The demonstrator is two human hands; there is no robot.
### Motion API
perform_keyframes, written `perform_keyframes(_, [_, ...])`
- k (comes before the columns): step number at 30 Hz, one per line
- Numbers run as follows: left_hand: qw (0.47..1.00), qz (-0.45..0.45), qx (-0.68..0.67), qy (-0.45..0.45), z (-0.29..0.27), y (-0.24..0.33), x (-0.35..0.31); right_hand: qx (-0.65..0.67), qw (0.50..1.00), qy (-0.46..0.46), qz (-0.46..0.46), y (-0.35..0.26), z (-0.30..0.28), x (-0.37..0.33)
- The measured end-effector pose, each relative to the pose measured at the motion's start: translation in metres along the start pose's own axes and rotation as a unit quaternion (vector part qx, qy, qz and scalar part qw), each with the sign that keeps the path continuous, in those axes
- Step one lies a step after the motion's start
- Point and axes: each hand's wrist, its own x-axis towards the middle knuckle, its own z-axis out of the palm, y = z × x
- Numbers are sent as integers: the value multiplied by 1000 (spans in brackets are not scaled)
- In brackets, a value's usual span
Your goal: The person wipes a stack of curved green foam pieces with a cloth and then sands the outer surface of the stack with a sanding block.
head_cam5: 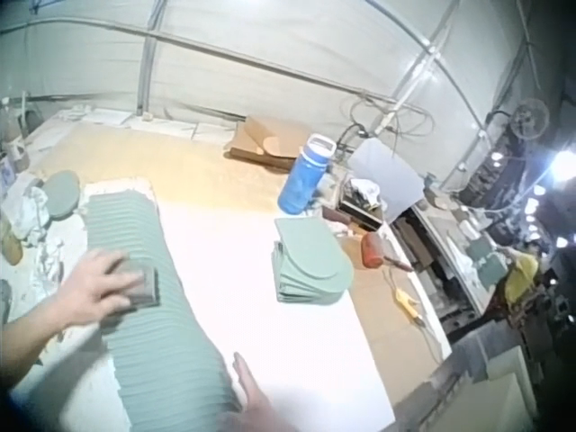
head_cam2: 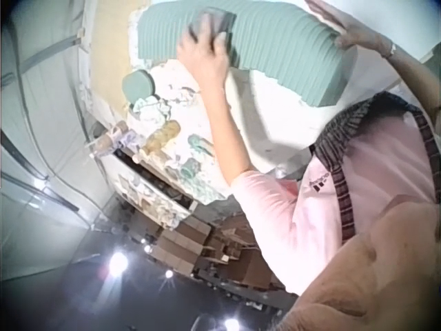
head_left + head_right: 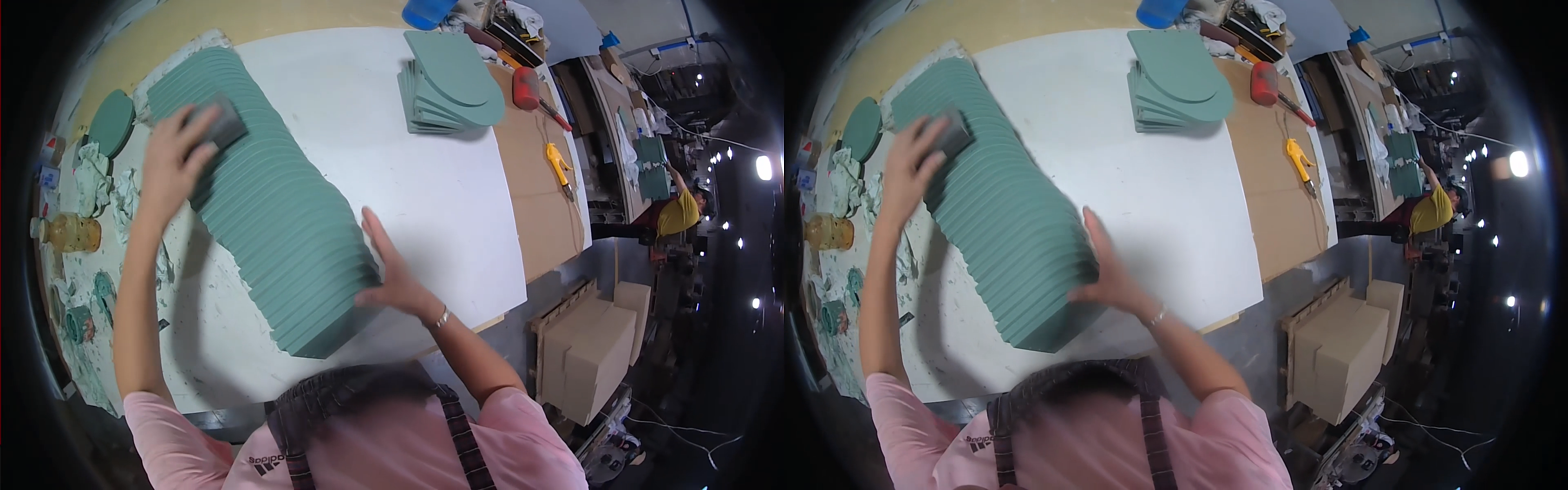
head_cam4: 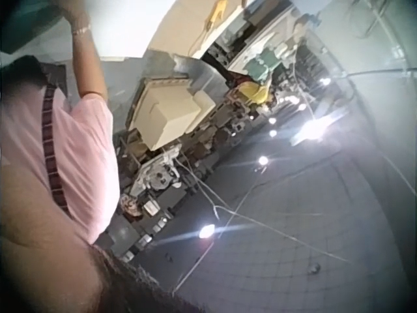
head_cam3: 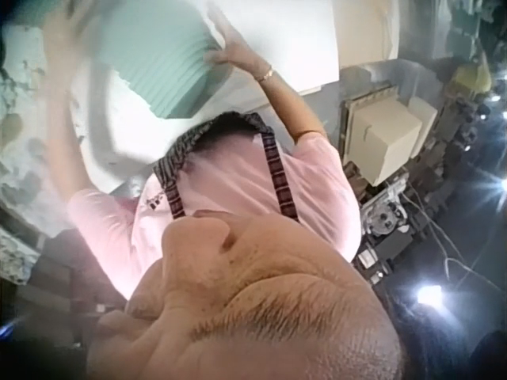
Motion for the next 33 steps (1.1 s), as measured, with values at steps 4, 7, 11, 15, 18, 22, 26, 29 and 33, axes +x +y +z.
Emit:
perform_keyframes(4, [993,86,18,-75,-5,42,-43,120,992,41,19,4,-13,39])
perform_keyframes(7, [996,-12,84,11,-9,55,-55,13,1000,-24,-14,-3,-3,51])
perform_keyframes(11, [982,150,-35,-114,1,111,-60,2,1000,-21,-23,-7,2,52])
perform_keyframes(15, [994,-19,105,30,9,62,-40,36,999,-10,-33,-6,7,52])
perform_keyframes(18, [984,168,17,-54,7,123,-42,22,999,0,-43,-1,7,52])
perform_keyframes(22, [988,-38,149,-23,9,59,-26,8,998,2,-59,0,10,51])
perform_keyframes(26, [996,78,36,-36,4,108,-66,24,997,-56,-45,1,-15,14])
perform_keyframes(29, [981,108,92,-134,-7,102,-109,-43,996,-62,-40,7,-21,-21])
perform_keyframes(33, [997,-62,33,39,-21,99,-131,-51,998,15,-24,15,11,-40])
